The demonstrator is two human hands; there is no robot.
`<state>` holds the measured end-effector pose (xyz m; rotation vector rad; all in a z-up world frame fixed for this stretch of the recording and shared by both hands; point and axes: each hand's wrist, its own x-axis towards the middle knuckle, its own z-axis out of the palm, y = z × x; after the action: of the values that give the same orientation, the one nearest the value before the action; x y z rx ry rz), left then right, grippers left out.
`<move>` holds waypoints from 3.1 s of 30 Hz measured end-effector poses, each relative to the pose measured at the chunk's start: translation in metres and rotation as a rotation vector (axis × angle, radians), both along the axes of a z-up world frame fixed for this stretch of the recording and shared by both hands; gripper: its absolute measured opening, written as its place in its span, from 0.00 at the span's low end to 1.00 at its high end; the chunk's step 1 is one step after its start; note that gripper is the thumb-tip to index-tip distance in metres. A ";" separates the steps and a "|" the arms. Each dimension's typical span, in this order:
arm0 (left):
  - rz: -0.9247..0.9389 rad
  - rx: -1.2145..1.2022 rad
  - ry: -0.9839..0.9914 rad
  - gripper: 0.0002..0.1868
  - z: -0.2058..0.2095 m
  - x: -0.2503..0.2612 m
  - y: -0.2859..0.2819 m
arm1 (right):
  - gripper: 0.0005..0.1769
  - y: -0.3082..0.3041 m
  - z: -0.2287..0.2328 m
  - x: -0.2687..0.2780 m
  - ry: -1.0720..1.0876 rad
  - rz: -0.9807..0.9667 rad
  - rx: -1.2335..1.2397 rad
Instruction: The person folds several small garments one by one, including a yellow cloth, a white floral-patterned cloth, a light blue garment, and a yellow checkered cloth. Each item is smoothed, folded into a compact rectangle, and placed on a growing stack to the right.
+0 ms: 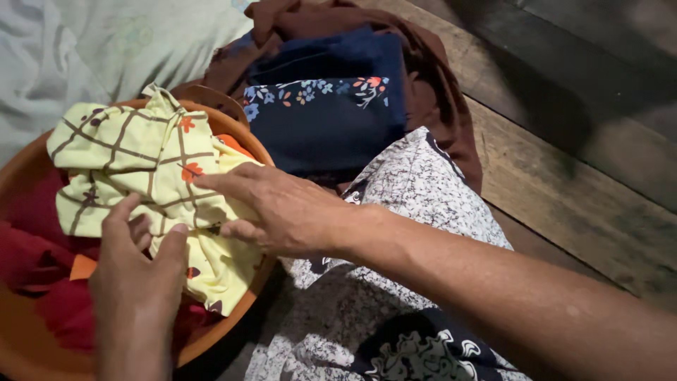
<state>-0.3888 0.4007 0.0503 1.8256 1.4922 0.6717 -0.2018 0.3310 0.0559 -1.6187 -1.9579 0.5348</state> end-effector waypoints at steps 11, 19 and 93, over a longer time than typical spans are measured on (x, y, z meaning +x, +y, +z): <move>-0.141 0.230 0.374 0.47 -0.032 0.000 0.019 | 0.36 0.022 -0.006 -0.001 0.350 -0.076 -0.239; -0.090 0.347 0.268 0.10 -0.026 0.001 0.020 | 0.34 0.014 -0.004 -0.006 0.346 -0.186 -0.231; -1.568 0.363 0.092 0.18 -0.009 0.278 -0.268 | 0.46 -0.437 -0.032 0.149 0.113 -1.114 -0.168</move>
<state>-0.1113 0.1328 0.0415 2.5575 -0.3301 0.0143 -0.0528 -0.1061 0.0238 -2.3642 -0.6983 0.3025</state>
